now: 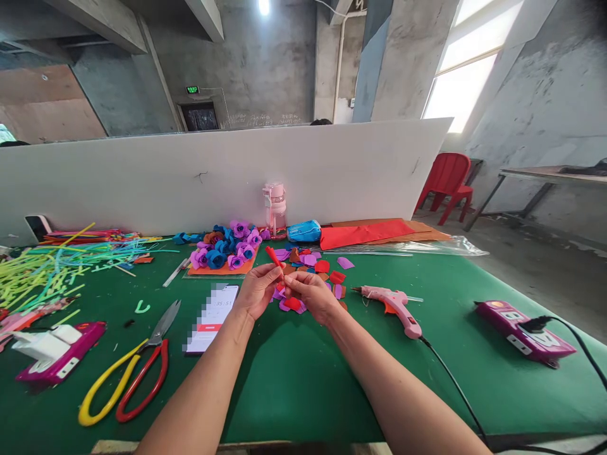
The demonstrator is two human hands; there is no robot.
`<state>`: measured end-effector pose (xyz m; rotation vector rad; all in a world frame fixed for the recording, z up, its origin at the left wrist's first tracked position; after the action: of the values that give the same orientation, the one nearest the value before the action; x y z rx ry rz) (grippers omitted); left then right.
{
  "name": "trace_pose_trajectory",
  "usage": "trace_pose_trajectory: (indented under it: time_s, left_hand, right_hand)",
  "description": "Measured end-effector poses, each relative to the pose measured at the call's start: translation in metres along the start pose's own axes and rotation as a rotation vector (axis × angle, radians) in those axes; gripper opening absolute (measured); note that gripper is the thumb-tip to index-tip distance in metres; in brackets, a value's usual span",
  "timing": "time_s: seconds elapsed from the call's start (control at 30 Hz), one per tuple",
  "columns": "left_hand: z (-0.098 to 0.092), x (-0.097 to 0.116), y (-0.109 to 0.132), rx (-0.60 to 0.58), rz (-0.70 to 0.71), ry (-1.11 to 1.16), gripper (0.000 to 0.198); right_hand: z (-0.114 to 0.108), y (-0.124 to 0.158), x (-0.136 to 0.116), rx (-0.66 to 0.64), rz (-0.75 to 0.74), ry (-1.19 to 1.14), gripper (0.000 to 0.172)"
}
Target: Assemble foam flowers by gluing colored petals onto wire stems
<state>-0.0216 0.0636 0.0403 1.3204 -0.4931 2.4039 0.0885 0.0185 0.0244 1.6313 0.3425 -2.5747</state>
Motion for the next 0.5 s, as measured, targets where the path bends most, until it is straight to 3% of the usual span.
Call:
trace_pose_trajectory:
  time_s: [0.2, 0.5]
  left_hand:
    - [0.002, 0.001, 0.003, -0.059, -0.020, -0.003, 0.024]
    - [0.004, 0.002, 0.005, -0.048, -0.049, -0.022, 0.024]
  right_hand:
    - [-0.002, -0.002, 0.008, -0.073, 0.054, -0.170, 0.024]
    - [0.004, -0.001, 0.014, -0.171, 0.129, -0.357, 0.013]
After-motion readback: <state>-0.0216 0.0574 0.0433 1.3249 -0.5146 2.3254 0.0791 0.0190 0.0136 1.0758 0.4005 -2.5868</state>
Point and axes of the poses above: each hand's wrist, its own y-axis away from the middle knuckle, its own z-axis out of the palm, x = y × z, the point moved 4 cm from there along -y, towards the middle knuckle, and after that the axes turned 4 degrees about -x, right-handed, at the moved point
